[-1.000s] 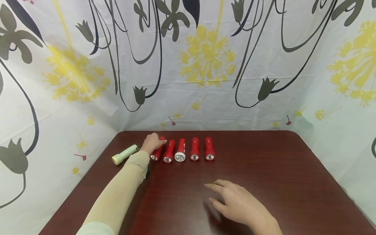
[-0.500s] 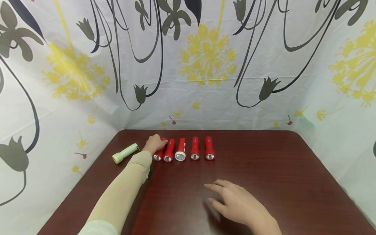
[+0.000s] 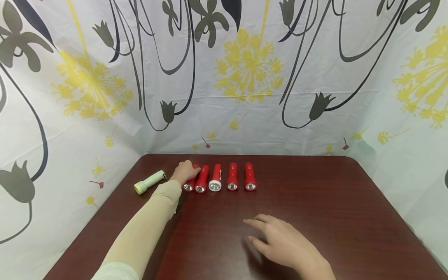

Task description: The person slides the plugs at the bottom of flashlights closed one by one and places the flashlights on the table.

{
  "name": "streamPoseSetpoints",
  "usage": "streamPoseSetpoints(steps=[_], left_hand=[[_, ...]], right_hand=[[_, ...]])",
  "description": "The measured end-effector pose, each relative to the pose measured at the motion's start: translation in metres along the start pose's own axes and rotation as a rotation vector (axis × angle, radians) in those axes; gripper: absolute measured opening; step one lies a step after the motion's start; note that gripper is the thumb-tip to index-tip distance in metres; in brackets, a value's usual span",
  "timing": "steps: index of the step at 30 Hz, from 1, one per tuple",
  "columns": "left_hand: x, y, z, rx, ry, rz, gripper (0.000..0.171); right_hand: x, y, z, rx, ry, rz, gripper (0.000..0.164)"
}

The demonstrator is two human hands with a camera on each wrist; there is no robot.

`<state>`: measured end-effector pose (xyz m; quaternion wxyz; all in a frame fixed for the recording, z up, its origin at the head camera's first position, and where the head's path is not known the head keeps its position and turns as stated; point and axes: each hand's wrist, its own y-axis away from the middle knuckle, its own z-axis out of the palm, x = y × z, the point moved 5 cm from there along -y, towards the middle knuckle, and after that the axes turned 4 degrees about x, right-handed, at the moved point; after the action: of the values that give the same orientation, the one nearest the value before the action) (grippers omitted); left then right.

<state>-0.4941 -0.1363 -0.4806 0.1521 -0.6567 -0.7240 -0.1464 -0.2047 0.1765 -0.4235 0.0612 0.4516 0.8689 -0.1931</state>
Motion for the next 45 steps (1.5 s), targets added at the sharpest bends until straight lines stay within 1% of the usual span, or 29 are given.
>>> streamPoseSetpoints(steps=[2, 4, 5, 6, 8, 12, 13, 18, 21, 24, 27, 30, 33, 36, 38, 40, 45], left_hand=[[0.008, 0.014, -0.01, -0.012, 0.016, -0.015, 0.034], [0.011, 0.024, -0.016, -0.011, 0.026, -0.019, 0.034], [0.012, 0.026, -0.018, -0.007, 0.023, -0.018, 0.034], [0.008, 0.022, -0.015, 0.005, 0.025, 0.004, 0.036], [0.008, 0.023, -0.015, 0.009, 0.021, 0.007, 0.036], [0.007, 0.019, -0.014, 0.023, 0.0, 0.014, 0.035], [0.012, 0.025, -0.018, 0.016, -0.005, -0.006, 0.032], [0.015, 0.031, -0.023, 0.025, -0.015, -0.004, 0.033], [0.017, 0.033, -0.026, 0.036, -0.053, 0.003, 0.035], [0.022, 0.037, -0.033, 0.088, -0.143, 0.04, 0.036], [0.031, 0.047, -0.044, 0.155, -0.221, 0.097, 0.044], [0.04, 0.063, -0.057, 0.198, -0.231, 0.147, 0.05], [0.046, 0.085, -0.071, 0.219, -0.209, 0.183, 0.052], [0.05, 0.11, -0.079, 0.235, -0.19, 0.219, 0.053], [0.052, 0.128, -0.082, 0.243, -0.182, 0.245, 0.053], [0.052, 0.148, -0.082, 0.26, -0.2, 0.277, 0.054], [0.052, 0.199, -0.076, 0.298, -0.236, 0.336, 0.051]], right_hand=[[0.0, 0.0, 0.0, -0.009, -0.006, 0.012, 0.041], [0.0, -0.001, 0.001, -0.021, -0.011, 0.027, 0.041], [0.0, -0.001, 0.001, -0.026, -0.013, 0.034, 0.041], [0.0, -0.001, 0.001, -0.03, -0.017, 0.04, 0.041], [0.0, -0.001, 0.001, -0.029, -0.014, 0.047, 0.041], [-0.001, 0.0, 0.001, -0.021, -0.012, 0.043, 0.04], [-0.001, 0.0, 0.0, -0.021, -0.014, 0.038, 0.04], [0.001, 0.0, 0.001, -0.025, -0.022, 0.026, 0.04], [0.002, 0.0, 0.001, -0.013, -0.021, 0.02, 0.041], [0.003, 0.002, 0.0, 0.014, -0.011, 0.015, 0.041], [0.005, 0.003, -0.003, 0.041, 0.006, 0.008, 0.041], [0.008, 0.003, -0.005, 0.048, 0.01, 0.019, 0.041], [0.01, 0.002, -0.006, 0.042, 0.004, 0.037, 0.042], [0.011, 0.001, -0.008, 0.035, 0.011, 0.062, 0.044], [0.012, 0.0, -0.008, 0.031, 0.021, 0.083, 0.046], [0.013, 0.0, -0.008, 0.03, 0.031, 0.101, 0.049], [0.014, 0.0, -0.007, 0.053, 0.041, 0.102, 0.056]])
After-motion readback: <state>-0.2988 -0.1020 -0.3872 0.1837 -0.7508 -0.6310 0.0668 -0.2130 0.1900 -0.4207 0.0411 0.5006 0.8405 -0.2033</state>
